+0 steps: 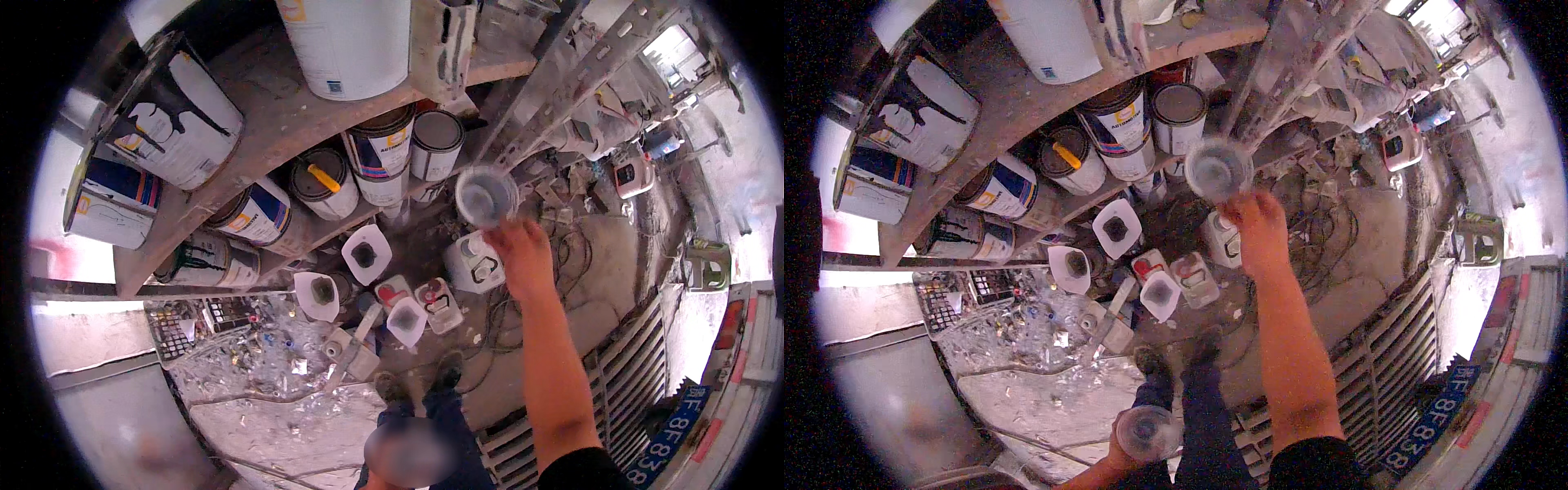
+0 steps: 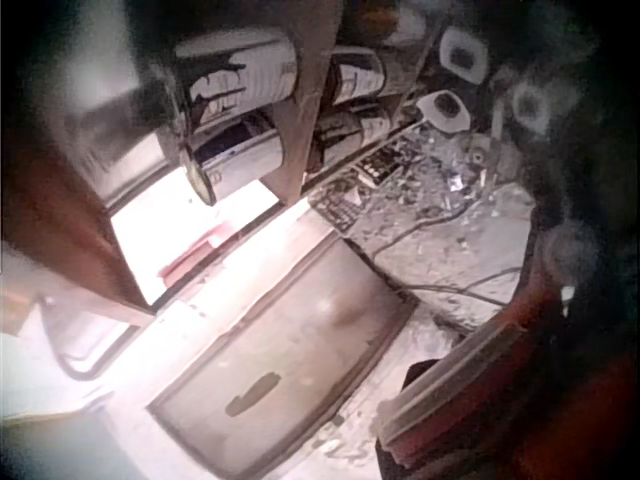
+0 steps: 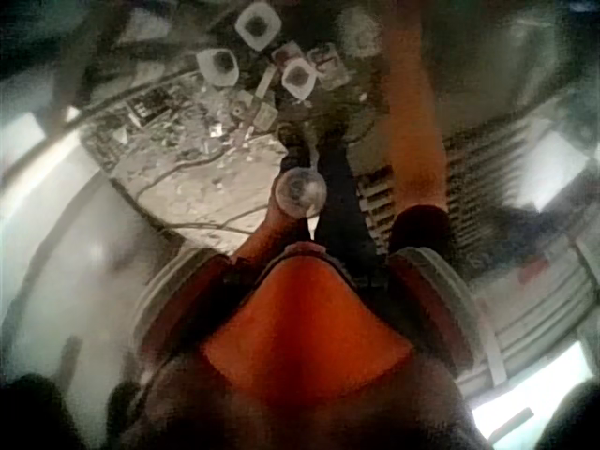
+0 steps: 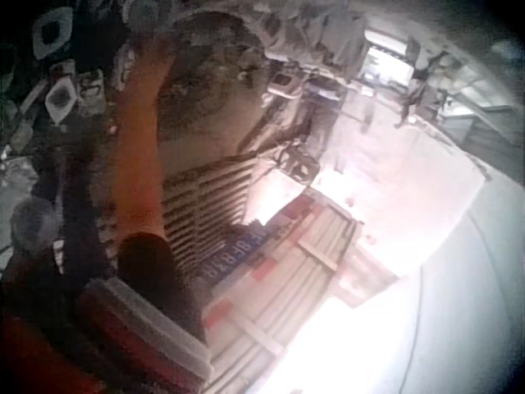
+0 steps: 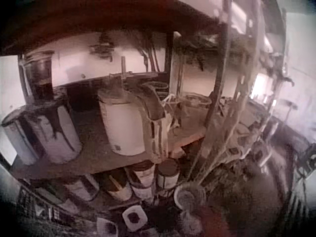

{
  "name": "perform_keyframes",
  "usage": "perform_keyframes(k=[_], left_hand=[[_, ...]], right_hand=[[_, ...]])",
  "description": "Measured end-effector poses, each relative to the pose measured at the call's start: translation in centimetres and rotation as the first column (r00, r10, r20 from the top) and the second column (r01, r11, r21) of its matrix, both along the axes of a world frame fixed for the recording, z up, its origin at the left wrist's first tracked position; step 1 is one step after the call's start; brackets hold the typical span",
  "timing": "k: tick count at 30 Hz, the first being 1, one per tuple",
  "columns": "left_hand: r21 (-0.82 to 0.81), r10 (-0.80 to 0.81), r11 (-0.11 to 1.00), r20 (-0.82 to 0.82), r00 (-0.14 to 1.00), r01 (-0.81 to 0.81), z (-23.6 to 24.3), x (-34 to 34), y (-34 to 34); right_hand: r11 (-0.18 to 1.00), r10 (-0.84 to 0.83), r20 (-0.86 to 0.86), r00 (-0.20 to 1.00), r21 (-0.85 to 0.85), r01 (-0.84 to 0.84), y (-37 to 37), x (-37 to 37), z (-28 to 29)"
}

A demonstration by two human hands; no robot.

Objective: The person stirs a grey liquid in a spray gun cup using a brush, then pours it into a paint can. They repeat this process with a second can. Finally, they walk to a shelf, pick up a white paper, and use a metal scraper to clean the brush on the paper.

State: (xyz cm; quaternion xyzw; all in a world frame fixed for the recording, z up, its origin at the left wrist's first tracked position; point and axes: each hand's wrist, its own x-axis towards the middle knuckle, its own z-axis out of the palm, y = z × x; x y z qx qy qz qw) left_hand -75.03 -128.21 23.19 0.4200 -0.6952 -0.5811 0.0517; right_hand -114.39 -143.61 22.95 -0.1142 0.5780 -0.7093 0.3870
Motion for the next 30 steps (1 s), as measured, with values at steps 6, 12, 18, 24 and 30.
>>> perform_keyframes(k=[6, 12, 18, 24, 30], left_hand=[[0.010, 0.018, 1.000, 0.041, 0.999, -0.019, 0.4, 0.3, -1.0], [0.167, 0.203, 0.964, 0.052, 0.978, -0.209, 0.8, 0.7, -1.1], [0.236, 0.154, 0.959, 0.023, 0.988, -0.156, 1.8, -1.5, -3.0], [0.129, 0.099, 0.987, -0.016, 0.995, -0.096, -0.5, -0.6, -1.9], [0.056, -0.020, 0.998, 0.091, 0.996, 0.015, -3.4, 1.1, -0.3]], right_hand=[[0.994, 0.035, 0.003, 0.999, -0.101, -0.034, -10.1, -2.7, 3.6], [0.994, 0.083, 0.083, 0.993, -0.075, -0.077, -14.7, -3.9, 1.9], [0.972, 0.237, -0.660, 0.713, 0.166, -0.169, -16.2, -8.6, -3.4], [0.970, 0.244, -0.411, 0.878, 0.120, -0.213, -14.0, -4.8, -0.4], [0.978, 0.209, 0.120, 0.971, -0.003, -0.211, -4.8, -1.1, -5.3]])
